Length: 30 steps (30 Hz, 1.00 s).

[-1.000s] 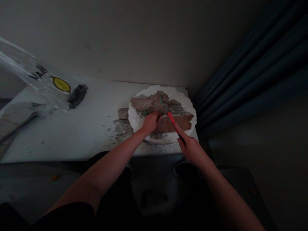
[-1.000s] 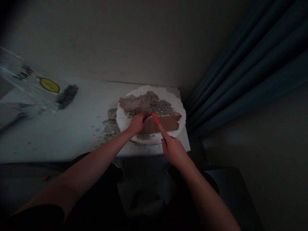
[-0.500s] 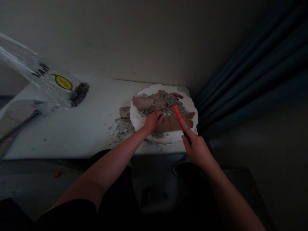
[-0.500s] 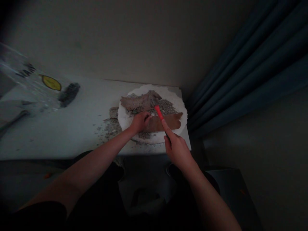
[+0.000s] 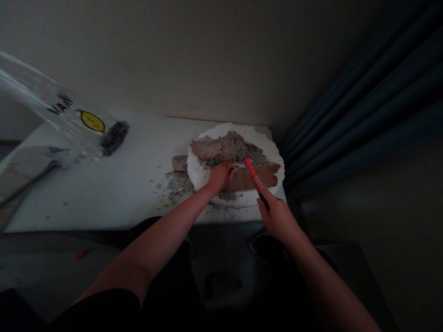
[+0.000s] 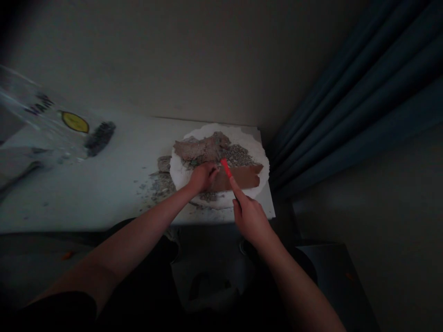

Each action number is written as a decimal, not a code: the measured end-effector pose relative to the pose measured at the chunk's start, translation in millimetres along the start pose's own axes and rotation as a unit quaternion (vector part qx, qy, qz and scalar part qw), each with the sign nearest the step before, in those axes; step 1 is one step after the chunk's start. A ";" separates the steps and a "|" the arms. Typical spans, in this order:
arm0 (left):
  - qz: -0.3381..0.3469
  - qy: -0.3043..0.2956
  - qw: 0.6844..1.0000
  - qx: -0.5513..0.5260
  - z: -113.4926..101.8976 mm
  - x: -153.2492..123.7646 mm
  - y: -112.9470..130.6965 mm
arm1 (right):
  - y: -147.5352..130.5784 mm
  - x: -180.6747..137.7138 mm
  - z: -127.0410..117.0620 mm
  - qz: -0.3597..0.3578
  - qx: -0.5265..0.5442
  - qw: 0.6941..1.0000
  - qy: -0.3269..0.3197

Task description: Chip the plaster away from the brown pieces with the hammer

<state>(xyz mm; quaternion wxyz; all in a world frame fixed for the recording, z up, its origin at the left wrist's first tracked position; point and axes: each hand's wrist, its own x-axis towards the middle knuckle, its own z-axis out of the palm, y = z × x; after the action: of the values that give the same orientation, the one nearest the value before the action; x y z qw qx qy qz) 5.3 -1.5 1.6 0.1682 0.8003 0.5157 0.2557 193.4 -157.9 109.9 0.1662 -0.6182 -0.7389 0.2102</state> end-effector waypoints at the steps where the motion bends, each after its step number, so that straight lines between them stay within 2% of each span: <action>1: 0.007 0.001 1.000 -0.009 0.0 -0.2 0.0 | -1.0 -1.4 -2.3 0.001 0.003 1.000 0.006; 5: 0.013 0.011 1.000 -0.023 -1.6 -1.8 1.2 | -3.1 -6.0 -7.7 0.007 0.011 1.000 -0.003; 9: -0.006 0.023 0.999 -0.033 -3.8 -3.0 1.6 | 0.0 -5.3 -0.3 0.017 0.010 1.000 -0.018; 15: -0.032 0.082 0.993 -0.075 -1.7 -1.0 -4.0 | 3.8 -2.0 7.4 -0.001 0.043 0.999 -0.030; 20: -0.033 0.085 0.991 -0.094 -0.1 0.0 -6.0 | 4.3 -4.5 4.9 0.019 0.034 0.999 -0.003; 24: -0.060 0.092 0.989 -0.101 0.0 0.8 -6.7 | 6.2 -4.1 6.7 0.011 0.053 0.998 -0.027; 30: -0.055 0.087 0.988 -0.115 -0.6 0.7 -6.1 | 10.0 -0.5 12.8 0.017 0.055 0.998 -0.015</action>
<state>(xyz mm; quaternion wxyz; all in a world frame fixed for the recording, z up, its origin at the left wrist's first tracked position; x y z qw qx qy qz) 0.7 1.7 -1.1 0.2272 0.7208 0.5385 0.3726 195.4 -158.3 93.8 0.1855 -0.6177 -0.7176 0.2628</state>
